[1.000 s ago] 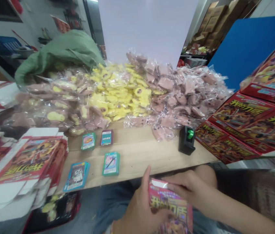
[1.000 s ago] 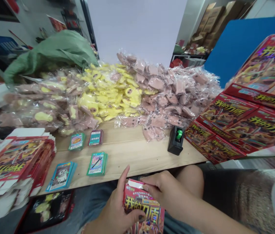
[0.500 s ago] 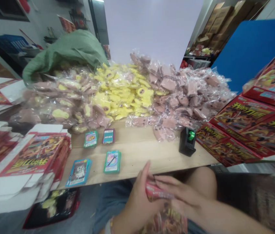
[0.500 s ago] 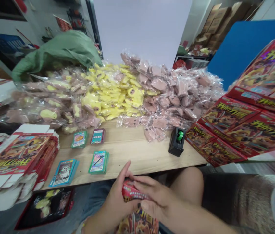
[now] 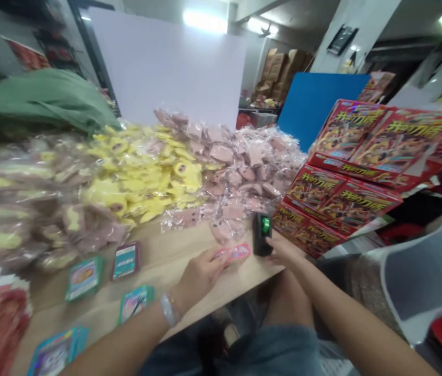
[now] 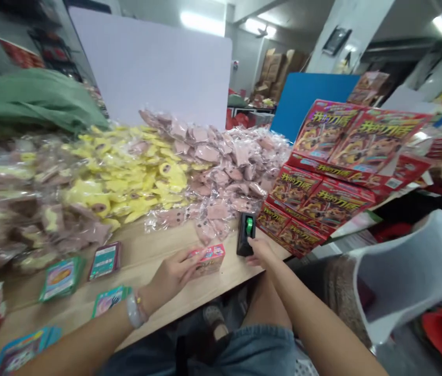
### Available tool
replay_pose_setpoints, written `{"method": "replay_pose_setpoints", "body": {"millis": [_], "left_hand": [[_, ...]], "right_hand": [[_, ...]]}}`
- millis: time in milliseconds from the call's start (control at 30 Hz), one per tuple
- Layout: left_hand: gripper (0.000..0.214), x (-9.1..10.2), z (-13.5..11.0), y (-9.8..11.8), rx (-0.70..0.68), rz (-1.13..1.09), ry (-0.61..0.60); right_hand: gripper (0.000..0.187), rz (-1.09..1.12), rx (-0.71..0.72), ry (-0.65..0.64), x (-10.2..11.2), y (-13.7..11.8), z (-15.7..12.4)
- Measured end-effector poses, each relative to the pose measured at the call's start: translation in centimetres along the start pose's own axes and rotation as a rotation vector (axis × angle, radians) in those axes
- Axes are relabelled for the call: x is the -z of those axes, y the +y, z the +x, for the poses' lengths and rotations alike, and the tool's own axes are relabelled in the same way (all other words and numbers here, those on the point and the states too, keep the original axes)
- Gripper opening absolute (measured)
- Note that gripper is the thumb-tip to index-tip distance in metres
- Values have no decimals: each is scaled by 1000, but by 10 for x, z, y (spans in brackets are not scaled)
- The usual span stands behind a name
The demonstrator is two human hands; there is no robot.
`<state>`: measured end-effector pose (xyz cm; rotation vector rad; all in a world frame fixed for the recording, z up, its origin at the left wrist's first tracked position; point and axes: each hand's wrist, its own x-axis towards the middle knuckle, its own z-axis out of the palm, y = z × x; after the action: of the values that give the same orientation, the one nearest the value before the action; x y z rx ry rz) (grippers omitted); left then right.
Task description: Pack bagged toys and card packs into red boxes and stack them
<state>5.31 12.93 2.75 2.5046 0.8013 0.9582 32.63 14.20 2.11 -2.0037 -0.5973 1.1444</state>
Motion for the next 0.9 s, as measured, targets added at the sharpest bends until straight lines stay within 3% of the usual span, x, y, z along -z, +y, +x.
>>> {"method": "replay_pose_setpoints", "body": {"millis": [67,133,267,400,500,600,667,733,833,867,900], "left_hand": [[34,-12,-1,-8,-6,27,1],[34,-14,-2,-10,-18,17,4],[32,-13,1,-11,-23,-20,58],[31,-21,5,-12,38,15,109],[31,-25,5,-10,69,32,92],[39,-24,5,-7,145,20,38],[48,-24,5,-4,216,-5,5],[58,-25,4,2,293,-49,-38],[74,-16,0,11,427,-153,-120],[73,-5,-3,11,478,-179,-157],[66,11,-9,9,529,-194,-188]], "right_hand": [[26,37,-113,-38,-5,-3,16],[22,99,-126,-44,-10,4,19],[10,231,54,13,-13,37,-1],[20,248,188,49,-19,57,-36],[28,264,299,-91,-41,47,-67],[40,292,366,-203,-77,33,-83],[46,212,368,-94,-95,33,-82],[51,83,404,0,-95,43,-80],[52,-80,573,48,-68,53,-77],[53,-205,771,206,-58,51,-74],[52,-372,994,239,-49,45,-70]]}}
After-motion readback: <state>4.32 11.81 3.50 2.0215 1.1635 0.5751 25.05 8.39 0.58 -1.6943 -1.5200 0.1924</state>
